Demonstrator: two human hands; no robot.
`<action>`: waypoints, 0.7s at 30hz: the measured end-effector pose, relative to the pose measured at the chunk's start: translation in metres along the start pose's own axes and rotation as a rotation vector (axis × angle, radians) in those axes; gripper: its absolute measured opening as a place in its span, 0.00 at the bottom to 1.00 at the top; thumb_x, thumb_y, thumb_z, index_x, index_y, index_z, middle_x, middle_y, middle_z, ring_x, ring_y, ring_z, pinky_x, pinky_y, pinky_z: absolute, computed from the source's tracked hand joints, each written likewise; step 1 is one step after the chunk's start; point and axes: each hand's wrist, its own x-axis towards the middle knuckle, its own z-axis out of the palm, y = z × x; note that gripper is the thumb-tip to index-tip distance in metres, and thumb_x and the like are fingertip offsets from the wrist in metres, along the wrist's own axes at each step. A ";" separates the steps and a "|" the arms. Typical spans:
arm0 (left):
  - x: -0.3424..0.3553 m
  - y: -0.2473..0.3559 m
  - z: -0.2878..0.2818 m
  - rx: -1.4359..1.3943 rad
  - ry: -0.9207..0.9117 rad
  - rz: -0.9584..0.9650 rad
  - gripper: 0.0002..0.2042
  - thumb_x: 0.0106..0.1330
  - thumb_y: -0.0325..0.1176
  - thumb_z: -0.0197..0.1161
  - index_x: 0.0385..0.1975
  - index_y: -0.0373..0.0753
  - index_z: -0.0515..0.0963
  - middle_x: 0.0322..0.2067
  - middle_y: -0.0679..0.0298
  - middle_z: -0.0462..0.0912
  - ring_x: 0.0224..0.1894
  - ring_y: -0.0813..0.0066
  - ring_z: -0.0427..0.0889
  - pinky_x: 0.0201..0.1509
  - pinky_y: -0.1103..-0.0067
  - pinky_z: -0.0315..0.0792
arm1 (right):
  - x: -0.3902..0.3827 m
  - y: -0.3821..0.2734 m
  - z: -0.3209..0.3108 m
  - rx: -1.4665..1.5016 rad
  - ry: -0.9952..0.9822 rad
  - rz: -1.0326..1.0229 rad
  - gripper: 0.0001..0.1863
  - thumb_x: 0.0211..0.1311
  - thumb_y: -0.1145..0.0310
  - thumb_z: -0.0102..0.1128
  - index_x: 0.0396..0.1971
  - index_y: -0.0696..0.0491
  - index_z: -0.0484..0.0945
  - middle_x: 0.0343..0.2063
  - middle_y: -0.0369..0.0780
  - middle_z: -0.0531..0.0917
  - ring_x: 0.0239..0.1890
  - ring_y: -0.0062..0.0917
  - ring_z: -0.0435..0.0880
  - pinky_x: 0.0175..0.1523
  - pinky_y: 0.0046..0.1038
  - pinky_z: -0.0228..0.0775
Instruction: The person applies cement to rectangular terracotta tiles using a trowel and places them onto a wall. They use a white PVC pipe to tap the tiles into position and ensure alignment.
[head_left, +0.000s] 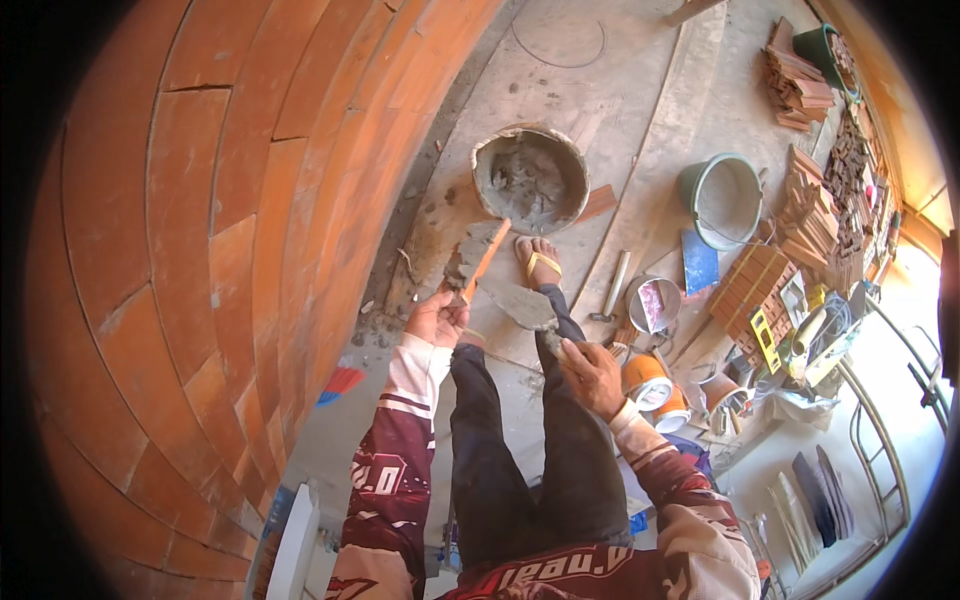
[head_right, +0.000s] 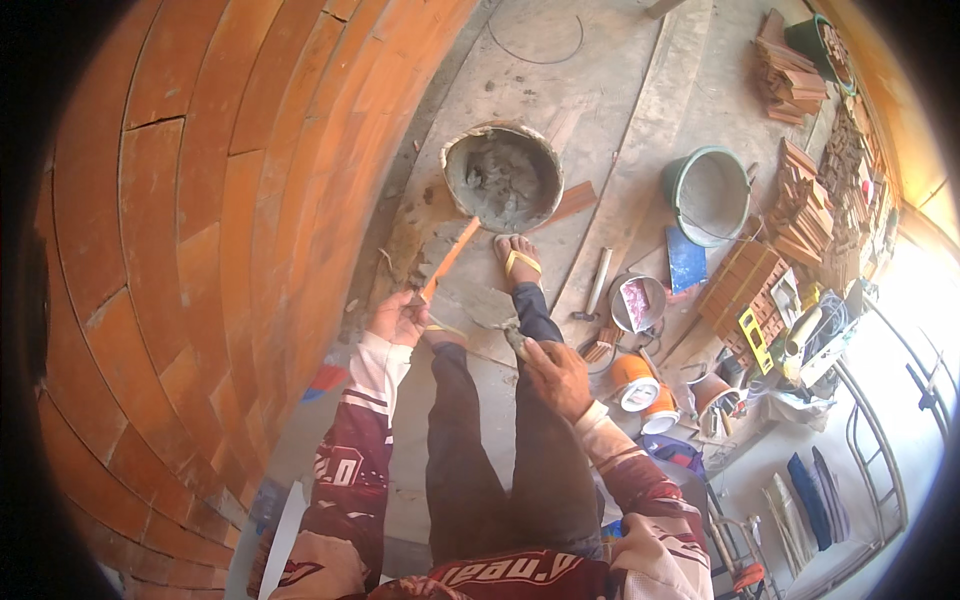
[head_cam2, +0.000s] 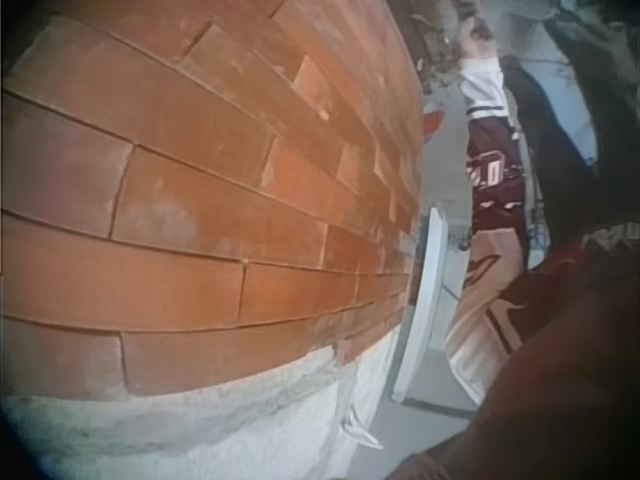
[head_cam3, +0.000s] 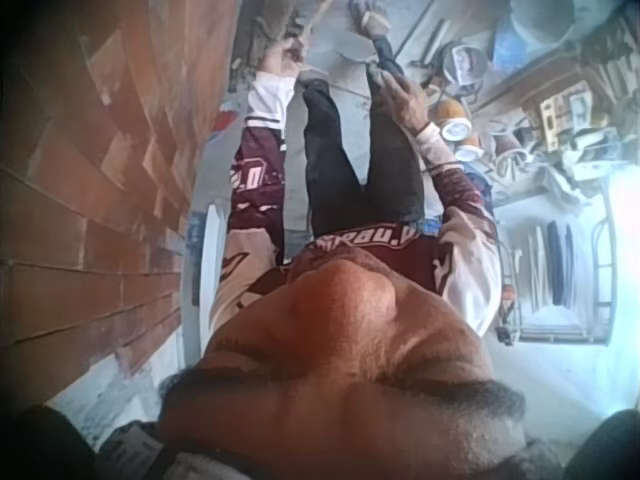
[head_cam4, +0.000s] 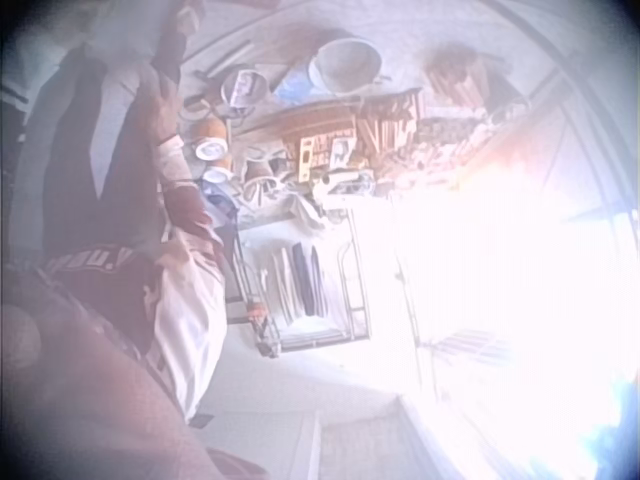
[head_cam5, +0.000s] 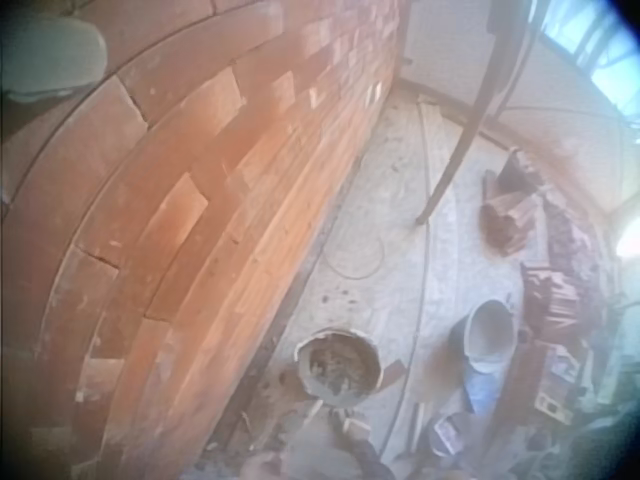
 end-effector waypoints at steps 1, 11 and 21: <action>-0.001 0.003 -0.002 -0.007 -0.020 -0.003 0.09 0.65 0.28 0.58 0.43 0.36 0.76 0.34 0.62 0.81 0.34 0.72 0.80 0.39 0.77 0.77 | -0.003 0.004 -0.007 0.002 -0.012 0.020 0.28 0.52 0.69 0.69 0.56 0.48 0.75 0.39 0.41 0.80 0.37 0.37 0.81 0.41 0.37 0.73; 0.005 -0.005 -0.003 -0.221 -0.053 0.009 0.10 0.66 0.26 0.57 0.45 0.32 0.73 0.40 0.54 0.80 0.39 0.65 0.81 0.43 0.73 0.79 | 0.029 -0.021 0.030 0.217 0.075 0.158 0.27 0.54 0.68 0.68 0.56 0.52 0.75 0.41 0.44 0.80 0.39 0.38 0.82 0.42 0.34 0.75; -0.018 -0.033 -0.022 -0.529 -0.075 -0.115 0.07 0.65 0.23 0.56 0.41 0.29 0.76 0.41 0.52 0.82 0.46 0.62 0.82 0.44 0.71 0.80 | 0.092 0.033 0.074 0.074 0.003 0.386 0.25 0.59 0.64 0.61 0.57 0.53 0.72 0.43 0.50 0.80 0.42 0.47 0.80 0.45 0.41 0.74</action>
